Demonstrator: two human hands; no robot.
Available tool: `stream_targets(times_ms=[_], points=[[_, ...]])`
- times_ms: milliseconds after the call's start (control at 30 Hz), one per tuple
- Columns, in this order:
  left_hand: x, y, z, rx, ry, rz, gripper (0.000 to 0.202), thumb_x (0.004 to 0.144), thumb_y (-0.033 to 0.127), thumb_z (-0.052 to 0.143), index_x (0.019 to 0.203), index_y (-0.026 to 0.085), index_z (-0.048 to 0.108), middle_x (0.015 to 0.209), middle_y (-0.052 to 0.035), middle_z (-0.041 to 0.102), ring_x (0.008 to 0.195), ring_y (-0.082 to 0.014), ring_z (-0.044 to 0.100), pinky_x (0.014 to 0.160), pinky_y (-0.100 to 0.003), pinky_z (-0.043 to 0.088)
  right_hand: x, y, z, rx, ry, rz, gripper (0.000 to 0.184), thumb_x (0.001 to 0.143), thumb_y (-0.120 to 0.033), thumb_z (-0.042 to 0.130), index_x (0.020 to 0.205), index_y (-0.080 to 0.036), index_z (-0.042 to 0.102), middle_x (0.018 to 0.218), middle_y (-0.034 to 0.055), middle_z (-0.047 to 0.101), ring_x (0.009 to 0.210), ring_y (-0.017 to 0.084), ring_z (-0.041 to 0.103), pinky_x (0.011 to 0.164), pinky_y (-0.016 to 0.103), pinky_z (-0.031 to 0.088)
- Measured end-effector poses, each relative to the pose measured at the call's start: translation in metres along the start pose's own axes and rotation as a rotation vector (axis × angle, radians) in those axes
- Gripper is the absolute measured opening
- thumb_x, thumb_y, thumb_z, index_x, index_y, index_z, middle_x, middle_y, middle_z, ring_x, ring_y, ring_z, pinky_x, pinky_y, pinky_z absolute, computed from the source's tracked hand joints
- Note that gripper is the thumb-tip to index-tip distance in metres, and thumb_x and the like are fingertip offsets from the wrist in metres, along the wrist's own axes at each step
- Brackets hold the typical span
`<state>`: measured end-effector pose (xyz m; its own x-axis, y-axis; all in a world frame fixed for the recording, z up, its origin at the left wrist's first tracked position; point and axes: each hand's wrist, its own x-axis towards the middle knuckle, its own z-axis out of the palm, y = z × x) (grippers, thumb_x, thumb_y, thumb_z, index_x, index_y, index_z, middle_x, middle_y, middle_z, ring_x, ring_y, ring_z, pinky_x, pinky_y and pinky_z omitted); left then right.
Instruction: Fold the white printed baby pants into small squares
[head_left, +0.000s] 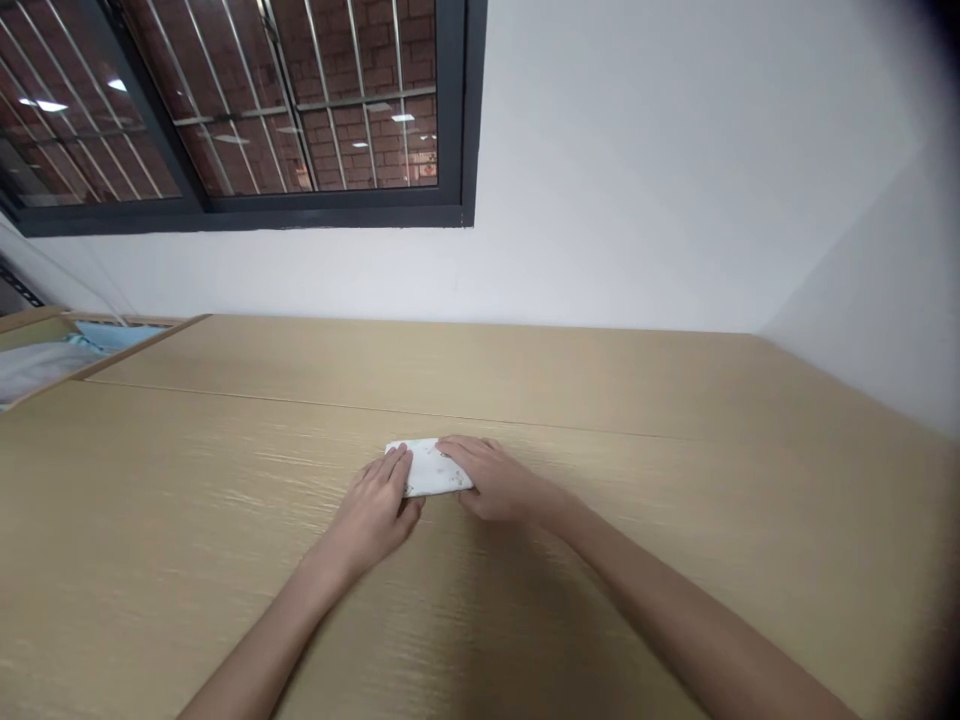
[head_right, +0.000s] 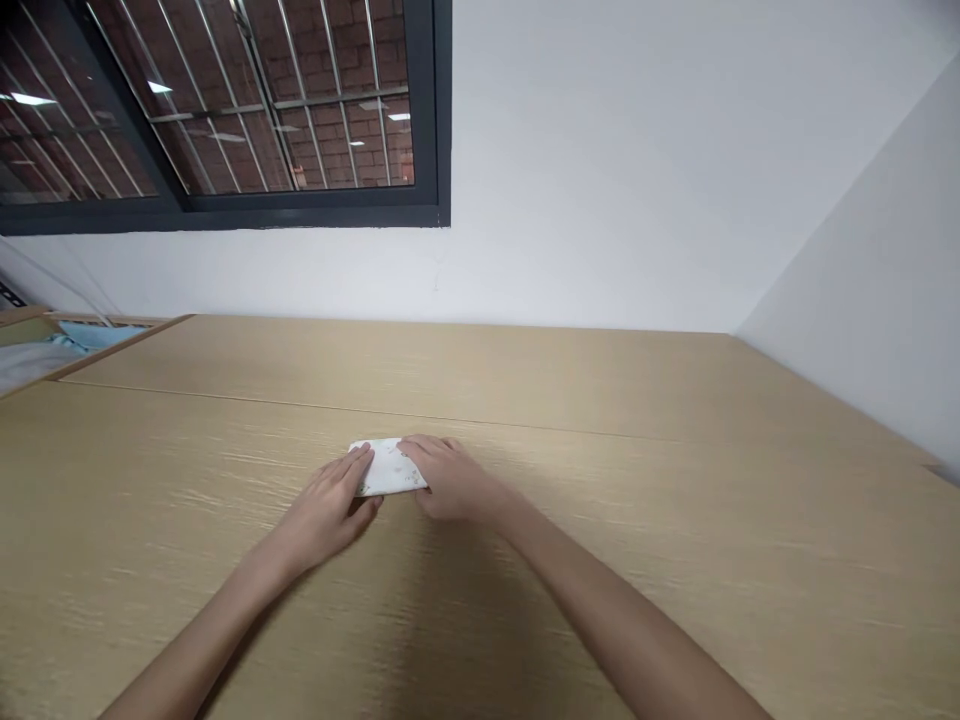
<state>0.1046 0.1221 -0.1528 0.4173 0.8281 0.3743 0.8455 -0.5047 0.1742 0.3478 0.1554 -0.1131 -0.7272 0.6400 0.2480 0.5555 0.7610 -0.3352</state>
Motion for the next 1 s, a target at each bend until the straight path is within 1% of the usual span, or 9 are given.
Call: stream_targets(times_ms=[133, 267, 367, 467, 600, 700, 833, 933, 1000], points=[[0.003, -0.003, 0.002, 0.013, 0.073, 0.039, 0.048, 0.084, 0.004, 0.046, 0.131, 0.012, 0.048, 0.136, -0.0205, 0.059, 0.128, -0.0301, 0.057, 0.105, -0.049, 0.049, 0.004, 0.007, 0.008, 0.012, 0.087, 0.054, 0.040, 0.091, -0.011, 0.048, 0.130, -0.016, 0.057, 0.133, 0.0116, 0.063, 0.125, 0.025, 0.055, 0.107, 0.041, 0.041], [0.006, -0.001, -0.004, 0.019, 0.104, 0.062, 0.041, 0.086, 0.002, 0.043, 0.124, 0.013, 0.052, 0.130, -0.0180, 0.063, 0.121, -0.0297, 0.059, 0.105, -0.050, 0.047, 0.006, 0.012, 0.008, 0.078, 0.176, 0.104, 0.032, 0.091, -0.008, 0.047, 0.118, -0.016, 0.062, 0.123, 0.0114, 0.068, 0.116, 0.024, 0.060, 0.103, 0.039, 0.044], [0.008, 0.006, -0.019, -0.063, 0.077, 0.008, 0.031, 0.093, 0.009, 0.041, 0.118, 0.017, 0.057, 0.120, -0.0129, 0.065, 0.112, -0.0285, 0.061, 0.099, -0.049, 0.047, 0.007, 0.013, 0.000, 0.278, 0.248, 0.200, 0.029, 0.089, -0.014, 0.052, 0.116, -0.018, 0.059, 0.110, 0.0081, 0.070, 0.102, 0.022, 0.064, 0.091, 0.037, 0.049], [0.009, 0.017, -0.035, -0.320, 0.033, -0.121, 0.022, 0.100, 0.028, 0.042, 0.114, 0.021, 0.059, 0.110, -0.0078, 0.067, 0.102, -0.0255, 0.063, 0.092, -0.044, 0.049, 0.009, 0.012, -0.011, 0.541, 0.290, 0.314, 0.029, 0.087, -0.026, 0.059, 0.115, -0.019, 0.056, 0.104, 0.0056, 0.069, 0.092, 0.021, 0.065, 0.079, 0.033, 0.052], [0.007, 0.033, -0.045, -0.762, -0.041, -0.323, 0.044, 0.098, 0.045, 0.052, 0.134, 0.023, 0.043, 0.113, -0.0065, 0.070, 0.090, -0.0208, 0.067, 0.077, -0.034, 0.051, 0.011, 0.008, -0.023, 0.779, 0.301, 0.446, 0.029, 0.086, -0.031, 0.062, 0.113, -0.020, 0.058, 0.110, 0.0054, 0.067, 0.095, 0.021, 0.064, 0.078, 0.031, 0.050], [0.002, 0.042, -0.044, -0.897, -0.148, -0.348, 0.056, 0.096, 0.046, 0.054, 0.142, 0.023, 0.030, 0.112, -0.0075, 0.071, 0.086, -0.0206, 0.068, 0.076, -0.033, 0.051, 0.010, 0.010, -0.022, 0.849, 0.285, 0.552, 0.035, 0.085, -0.034, 0.066, 0.116, -0.021, 0.057, 0.101, 0.0035, 0.067, 0.087, 0.020, 0.064, 0.073, 0.029, 0.049], [-0.004, 0.044, -0.035, -0.709, -0.234, -0.308, 0.059, 0.096, 0.040, 0.053, 0.146, 0.024, 0.027, 0.115, -0.0090, 0.070, 0.093, -0.0243, 0.068, 0.083, -0.039, 0.052, 0.009, 0.018, -0.010, 0.783, 0.295, 0.630, 0.043, 0.087, -0.037, 0.066, 0.123, -0.019, 0.053, 0.106, 0.0087, 0.067, 0.085, 0.021, 0.066, 0.076, 0.033, 0.053], [-0.004, 0.041, -0.028, -0.306, -0.114, -0.248, 0.052, 0.094, 0.039, 0.053, 0.139, 0.017, 0.041, 0.117, -0.0146, 0.067, 0.106, -0.0336, 0.064, 0.092, -0.053, 0.049, 0.010, 0.020, -0.004, 0.497, 0.405, 0.611, 0.042, 0.094, -0.032, 0.056, 0.132, -0.015, 0.051, 0.134, 0.0173, 0.057, 0.108, 0.024, 0.064, 0.097, 0.042, 0.050], [-0.003, 0.041, -0.027, -0.185, -0.025, -0.151, 0.046, 0.095, 0.040, 0.053, 0.134, 0.015, 0.049, 0.124, -0.0167, 0.063, 0.117, -0.0355, 0.058, 0.099, -0.056, 0.046, 0.010, 0.015, -0.006, 0.303, 0.436, 0.503, 0.043, 0.098, -0.031, 0.048, 0.138, -0.014, 0.049, 0.145, 0.0183, 0.050, 0.128, 0.027, 0.054, 0.110, 0.046, 0.041]])
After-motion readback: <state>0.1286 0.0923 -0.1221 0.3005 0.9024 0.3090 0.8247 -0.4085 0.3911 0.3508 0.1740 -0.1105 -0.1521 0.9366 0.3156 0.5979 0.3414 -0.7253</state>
